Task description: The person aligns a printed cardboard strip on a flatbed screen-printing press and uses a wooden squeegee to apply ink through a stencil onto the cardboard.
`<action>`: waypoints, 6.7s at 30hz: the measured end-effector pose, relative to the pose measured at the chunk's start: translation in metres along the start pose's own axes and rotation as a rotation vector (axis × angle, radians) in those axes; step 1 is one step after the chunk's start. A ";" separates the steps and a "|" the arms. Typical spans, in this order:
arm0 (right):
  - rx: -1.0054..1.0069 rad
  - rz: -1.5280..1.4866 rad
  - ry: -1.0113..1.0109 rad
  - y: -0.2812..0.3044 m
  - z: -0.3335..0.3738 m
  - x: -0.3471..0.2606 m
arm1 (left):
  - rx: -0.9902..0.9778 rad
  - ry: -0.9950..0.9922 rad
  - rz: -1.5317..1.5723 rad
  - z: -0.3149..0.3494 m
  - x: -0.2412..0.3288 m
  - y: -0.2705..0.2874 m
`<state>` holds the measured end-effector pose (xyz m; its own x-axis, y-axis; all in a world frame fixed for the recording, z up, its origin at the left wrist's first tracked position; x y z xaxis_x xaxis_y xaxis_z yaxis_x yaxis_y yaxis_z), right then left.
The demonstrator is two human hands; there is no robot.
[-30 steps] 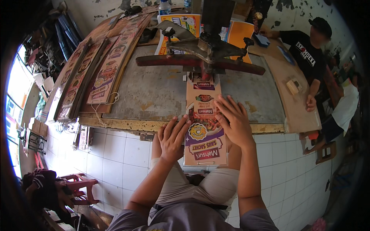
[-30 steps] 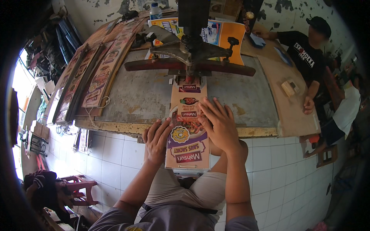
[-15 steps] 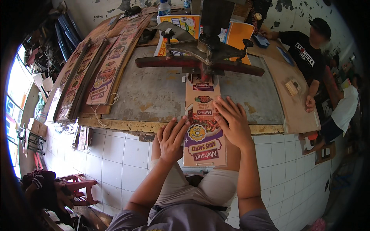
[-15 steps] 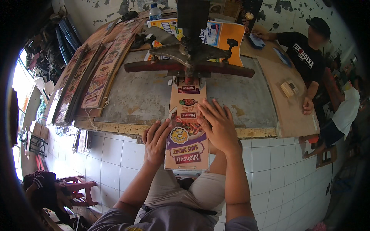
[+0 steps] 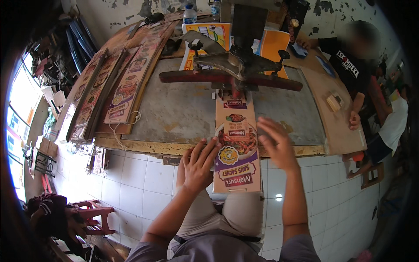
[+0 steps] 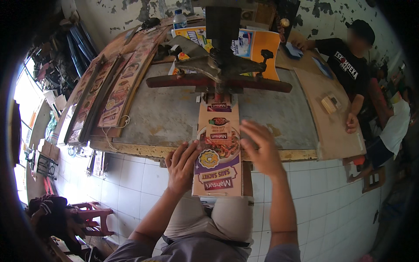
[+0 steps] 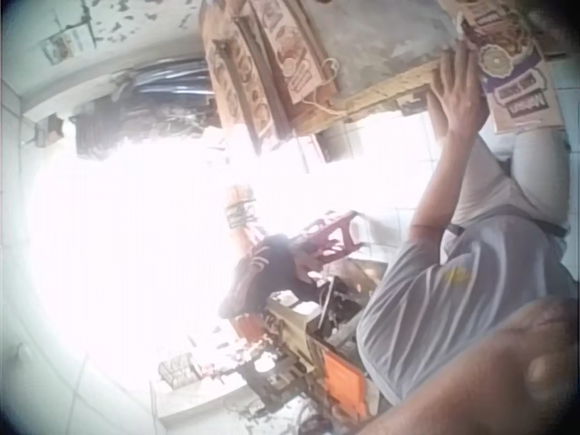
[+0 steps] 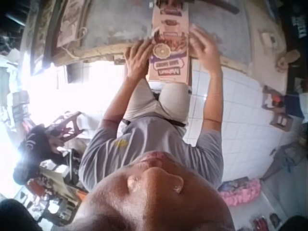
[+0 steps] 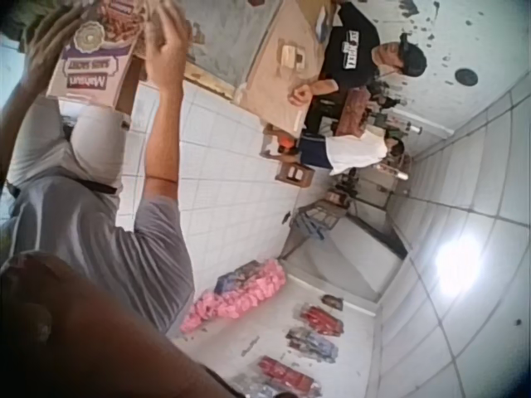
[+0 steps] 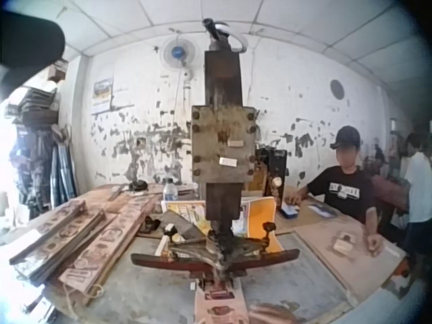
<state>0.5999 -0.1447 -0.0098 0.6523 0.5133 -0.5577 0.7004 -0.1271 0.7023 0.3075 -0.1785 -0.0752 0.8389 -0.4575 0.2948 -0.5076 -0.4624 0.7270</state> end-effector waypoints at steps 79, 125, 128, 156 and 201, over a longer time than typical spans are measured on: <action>0.362 0.587 -0.221 0.231 0.027 0.247 | 0.030 -0.195 0.135 -0.019 0.009 0.006; -0.045 0.073 0.286 -0.015 -0.038 -0.061 | 0.022 -0.190 0.211 -0.017 0.011 0.004; -0.038 0.134 0.300 -0.023 -0.049 -0.056 | 0.013 -0.170 0.218 -0.016 0.011 0.006; 0.042 0.051 0.292 -0.032 -0.078 -0.022 | -0.005 -0.158 0.197 -0.022 0.009 0.009; 0.125 0.081 0.261 -0.032 -0.078 -0.021 | -0.012 -0.154 0.149 -0.023 0.007 0.005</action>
<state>0.5416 -0.0852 0.0140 0.6226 0.6959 -0.3579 0.6898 -0.2720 0.6710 0.3156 -0.1663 -0.0554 0.7147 -0.6310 0.3018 -0.6203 -0.3724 0.6903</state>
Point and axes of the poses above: each hand's wrist, its own z-axis away from the middle knuckle, its own y-axis out of the back of the hand, x = y × z, the point moved 1 cm from there along -z, towards the middle knuckle, and after that the axes turned 6 degrees about y, right-handed, at the moved point
